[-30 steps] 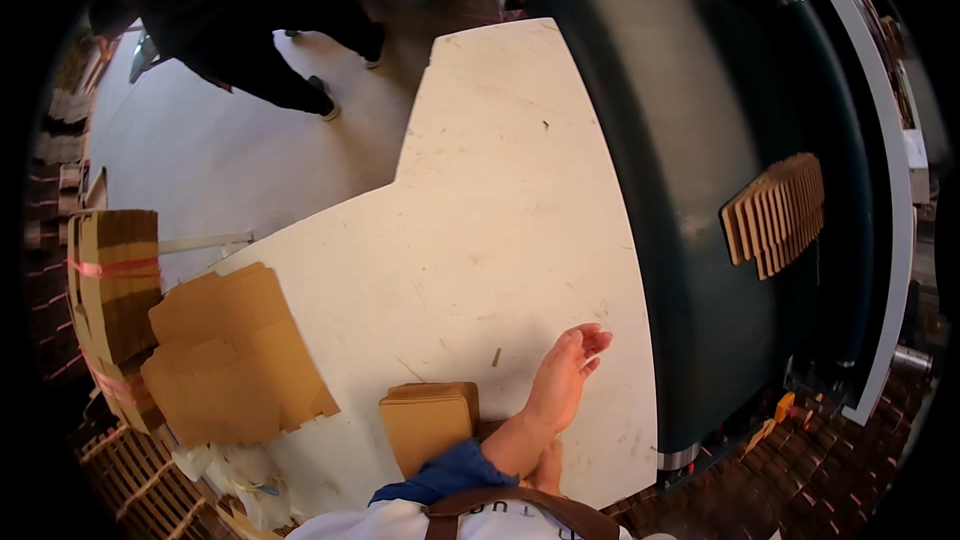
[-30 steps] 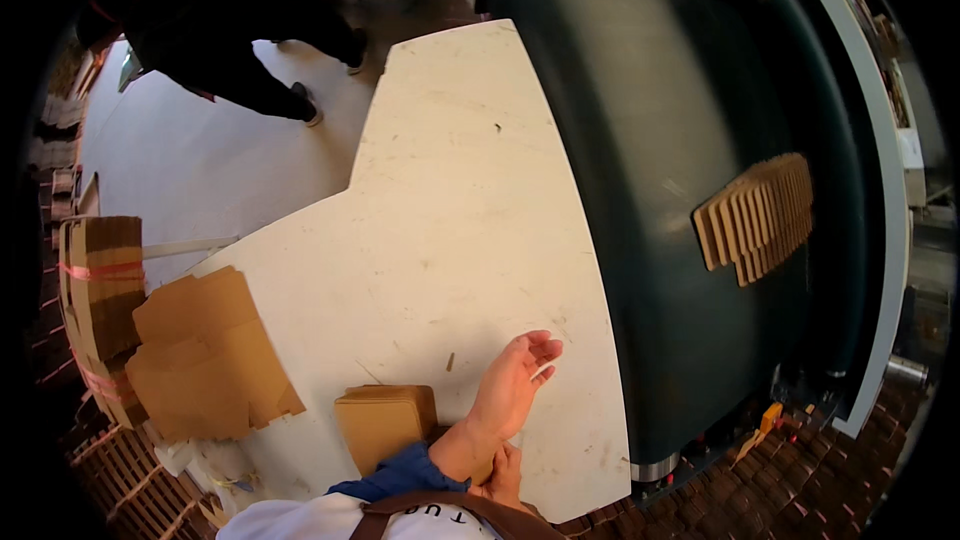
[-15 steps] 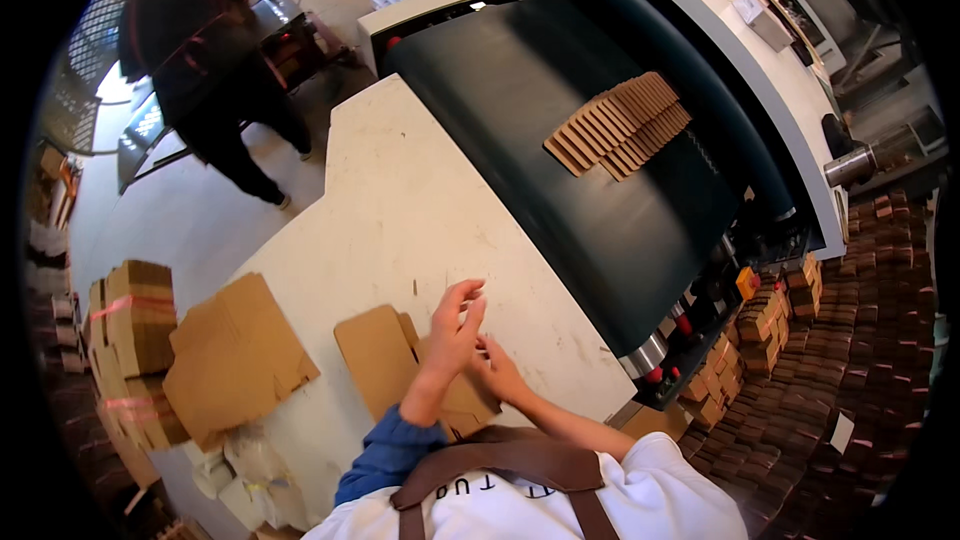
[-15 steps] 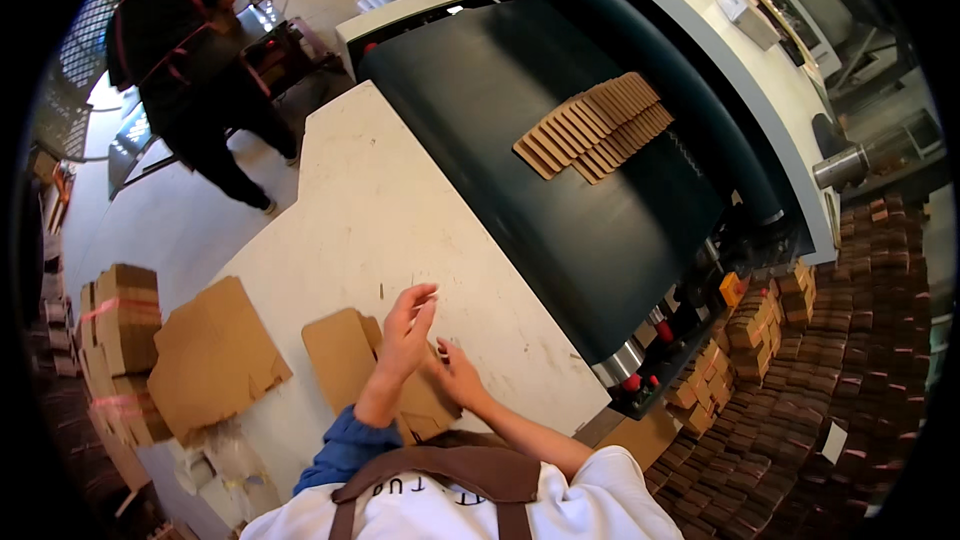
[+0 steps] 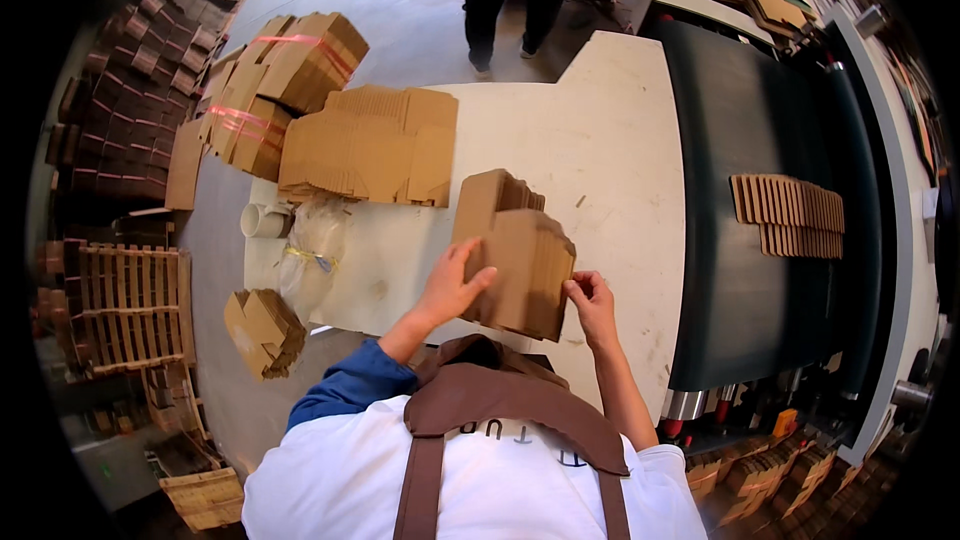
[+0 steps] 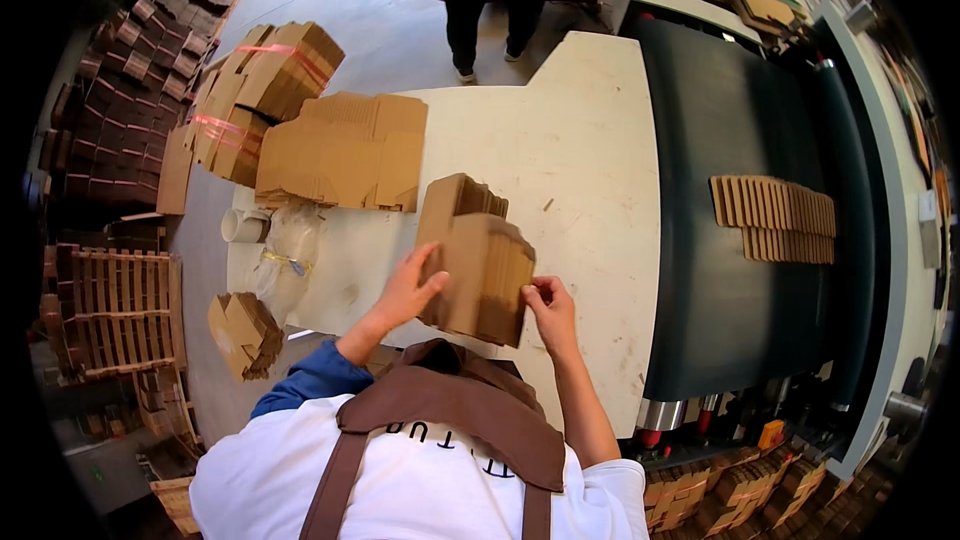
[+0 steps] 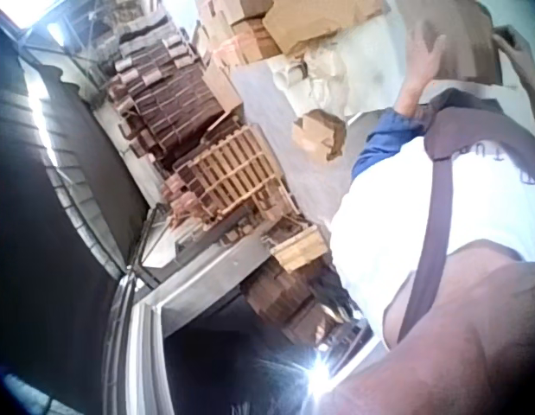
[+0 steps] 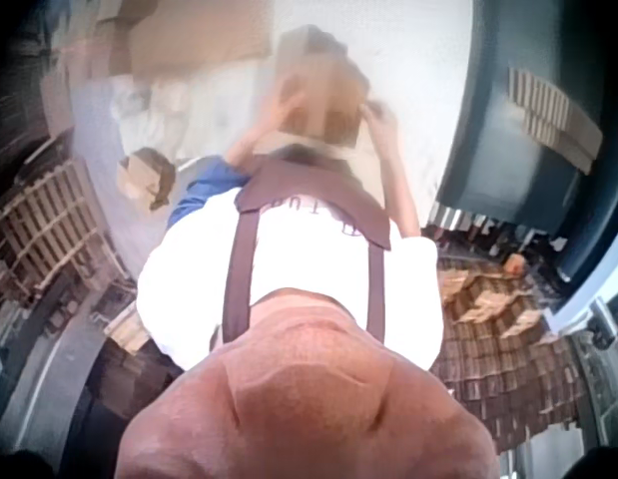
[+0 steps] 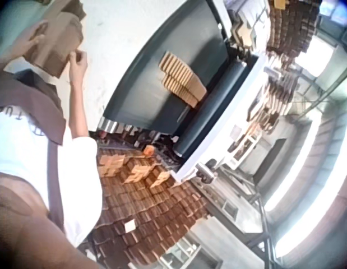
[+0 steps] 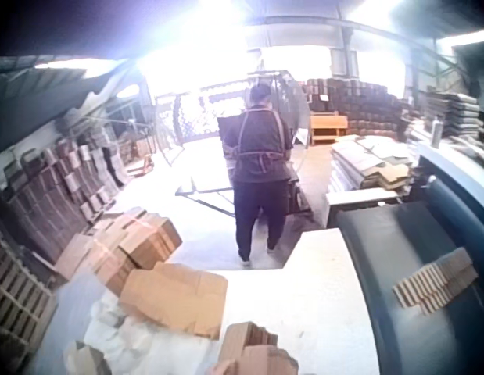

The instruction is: The person repeatedly picks up stacks of flat cardboard pieces from a conveyor belt, aligns them, and places them on a table. The person also walks to the floor to pick up a loose cardboard sheet and returns to continue stacking.

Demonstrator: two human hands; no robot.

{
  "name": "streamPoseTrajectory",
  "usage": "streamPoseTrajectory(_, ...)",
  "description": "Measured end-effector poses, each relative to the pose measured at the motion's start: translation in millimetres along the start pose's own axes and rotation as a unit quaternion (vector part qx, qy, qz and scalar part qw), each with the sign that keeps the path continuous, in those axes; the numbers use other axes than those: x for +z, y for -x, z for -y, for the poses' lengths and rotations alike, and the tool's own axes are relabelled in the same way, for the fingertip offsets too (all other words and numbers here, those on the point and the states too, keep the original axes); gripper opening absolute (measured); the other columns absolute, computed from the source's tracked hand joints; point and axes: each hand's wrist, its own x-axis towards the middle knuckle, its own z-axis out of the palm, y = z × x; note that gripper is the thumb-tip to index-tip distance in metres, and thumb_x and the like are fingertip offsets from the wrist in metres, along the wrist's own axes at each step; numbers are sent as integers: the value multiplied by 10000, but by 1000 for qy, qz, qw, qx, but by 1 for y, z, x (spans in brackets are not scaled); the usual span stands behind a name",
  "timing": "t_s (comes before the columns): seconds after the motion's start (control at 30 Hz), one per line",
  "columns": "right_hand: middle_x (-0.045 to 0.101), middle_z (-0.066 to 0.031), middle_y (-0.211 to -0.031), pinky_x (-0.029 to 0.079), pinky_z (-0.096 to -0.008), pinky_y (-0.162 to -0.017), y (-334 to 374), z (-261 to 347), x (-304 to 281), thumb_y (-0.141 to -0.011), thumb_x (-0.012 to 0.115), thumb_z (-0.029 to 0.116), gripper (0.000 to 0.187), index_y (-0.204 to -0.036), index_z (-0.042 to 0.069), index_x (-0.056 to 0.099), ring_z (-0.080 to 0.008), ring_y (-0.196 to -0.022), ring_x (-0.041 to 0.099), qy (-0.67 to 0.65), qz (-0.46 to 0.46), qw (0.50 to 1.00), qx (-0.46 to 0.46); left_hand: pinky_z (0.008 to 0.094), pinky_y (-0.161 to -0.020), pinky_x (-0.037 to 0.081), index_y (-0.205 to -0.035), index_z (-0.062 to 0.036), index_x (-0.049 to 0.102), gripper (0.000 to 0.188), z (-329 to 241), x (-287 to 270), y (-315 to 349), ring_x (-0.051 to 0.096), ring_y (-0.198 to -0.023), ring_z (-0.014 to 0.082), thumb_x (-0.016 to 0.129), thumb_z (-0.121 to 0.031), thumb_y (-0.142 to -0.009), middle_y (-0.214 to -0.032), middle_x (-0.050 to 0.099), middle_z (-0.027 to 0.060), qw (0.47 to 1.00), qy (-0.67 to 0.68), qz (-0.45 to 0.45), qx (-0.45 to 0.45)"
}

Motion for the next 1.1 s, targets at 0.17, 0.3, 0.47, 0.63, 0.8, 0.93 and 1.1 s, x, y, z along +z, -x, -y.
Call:
streamPoseTrajectory(0.17,272,-114,-1473,343,-409,-1007,9,17,65,-937,440,497,707,-1459,117,150,-261,-1327,296,18,180,982,57,381,-1000,359,-1440,-29,171,818,89,-17,4,442,-1209,265,513,-525,-886,-1365,388,158,928,330,172,-10)
streamPoseTrajectory(0.3,283,-80,-1470,347,-419,-999,5,0,71,-862,319,710,828,-1473,178,150,-239,-1326,285,-12,98,990,96,369,-1060,284,-1455,-35,109,867,86,7,-35,350,-1299,285,500,-554,-881,-1430,303,181,896,394,199,53)
streamPoseTrajectory(0.47,425,-56,-1371,410,-391,-930,-96,45,67,-891,279,677,756,-1451,171,244,-229,-1198,451,22,92,989,118,365,-1049,295,-1460,-59,124,868,57,-30,-123,343,-1299,256,504,-567,-867,-1418,336,150,881,419,220,-27)
streamPoseTrajectory(0.63,294,-76,-1472,333,-400,-998,-177,103,156,-910,270,651,771,-1445,96,249,-233,-1295,353,141,111,979,97,347,-985,384,-1401,-66,321,628,99,-93,-181,422,-1229,194,417,-479,-937,-1374,417,78,815,550,178,-50)
streamPoseTrajectory(0.8,417,-232,-1359,336,-359,-1022,-216,90,237,-905,387,585,769,-1384,-11,311,-336,-1267,399,229,76,970,-33,316,-969,398,-1296,28,443,504,133,-186,-164,503,-1143,206,473,-336,-949,-1262,527,131,882,438,-68,-160)
streamPoseTrajectory(0.93,535,-265,-1179,401,-424,-943,-215,72,253,-906,444,455,552,-1201,-9,493,-398,-1116,494,354,22,929,-105,337,-984,388,-1283,50,452,453,165,-212,-128,494,-1183,229,542,-222,-931,-1282,517,170,955,180,-228,-57)
streamPoseTrajectory(1.1,569,-245,-1075,427,-440,-884,-220,32,224,-879,490,367,442,-1105,-10,541,-392,-1017,530,364,-33,921,-136,287,-941,412,-1235,24,492,322,146,-196,-86,530,-1087,178,488,-125,-949,-1195,558,127,922,234,-305,48)
